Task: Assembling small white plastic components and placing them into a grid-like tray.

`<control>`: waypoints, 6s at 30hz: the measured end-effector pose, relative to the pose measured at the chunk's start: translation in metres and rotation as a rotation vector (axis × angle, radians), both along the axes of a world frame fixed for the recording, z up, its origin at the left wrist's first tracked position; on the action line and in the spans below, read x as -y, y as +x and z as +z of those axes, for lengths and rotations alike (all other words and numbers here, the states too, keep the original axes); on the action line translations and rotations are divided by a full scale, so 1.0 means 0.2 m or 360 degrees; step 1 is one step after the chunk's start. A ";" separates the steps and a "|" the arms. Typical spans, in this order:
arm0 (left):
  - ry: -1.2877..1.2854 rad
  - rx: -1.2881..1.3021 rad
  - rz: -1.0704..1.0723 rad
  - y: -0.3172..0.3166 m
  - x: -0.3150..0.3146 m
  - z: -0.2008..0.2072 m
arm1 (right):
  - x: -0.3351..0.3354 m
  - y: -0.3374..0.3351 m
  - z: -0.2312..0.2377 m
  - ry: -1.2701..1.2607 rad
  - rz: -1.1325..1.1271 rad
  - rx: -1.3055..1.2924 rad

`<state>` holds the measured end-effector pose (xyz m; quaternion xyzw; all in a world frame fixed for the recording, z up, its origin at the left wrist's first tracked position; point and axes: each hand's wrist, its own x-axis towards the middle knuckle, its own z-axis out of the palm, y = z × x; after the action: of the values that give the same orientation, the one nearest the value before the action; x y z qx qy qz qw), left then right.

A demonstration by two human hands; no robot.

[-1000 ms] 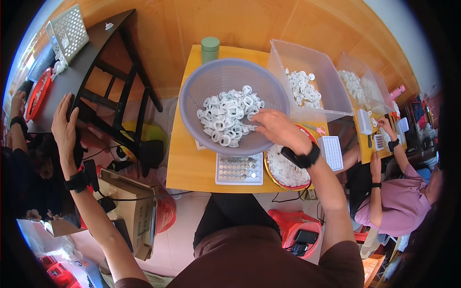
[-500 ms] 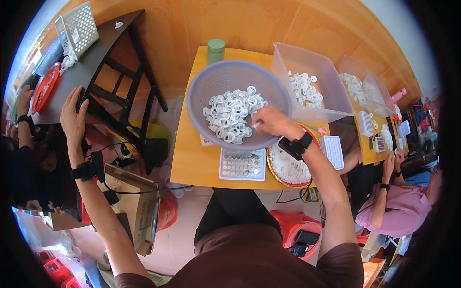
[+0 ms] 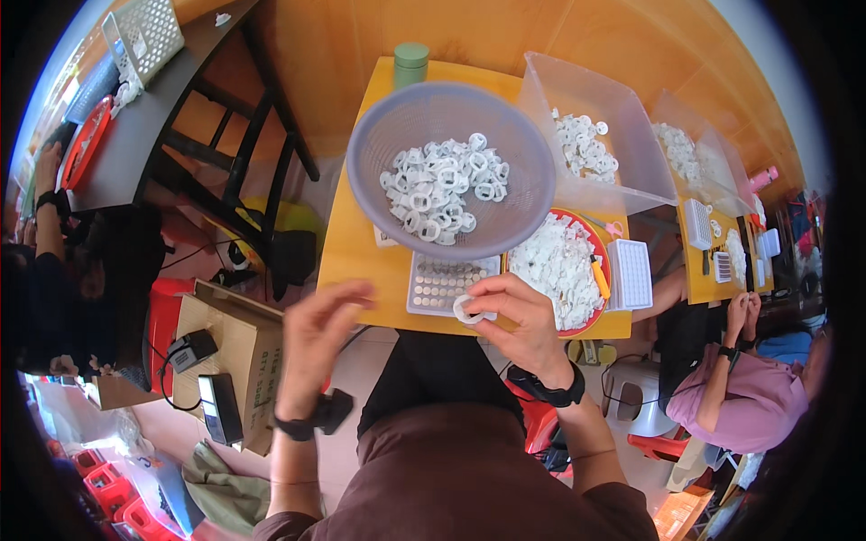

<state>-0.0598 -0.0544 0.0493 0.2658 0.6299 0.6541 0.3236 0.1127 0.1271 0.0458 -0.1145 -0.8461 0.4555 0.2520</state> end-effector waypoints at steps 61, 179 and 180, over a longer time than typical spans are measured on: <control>0.0347 0.1547 -0.0387 0.26 -0.12 -0.37 | 0.12 0.11 -0.31 0.0030 -0.0866 0.0171; 0.0164 0.1066 -0.0150 0.36 -0.14 -0.34 | 0.24 0.01 -0.25 0.0552 -0.0315 -0.0261; 0.0133 0.1019 -0.0138 0.37 -0.14 -0.34 | 0.24 0.01 -0.25 0.0562 -0.0283 -0.0224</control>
<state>0.0134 -0.0259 -0.0196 0.0863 0.4569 0.7154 0.5215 0.1152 0.0787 -0.0040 -0.1107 -0.8797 0.2830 0.3658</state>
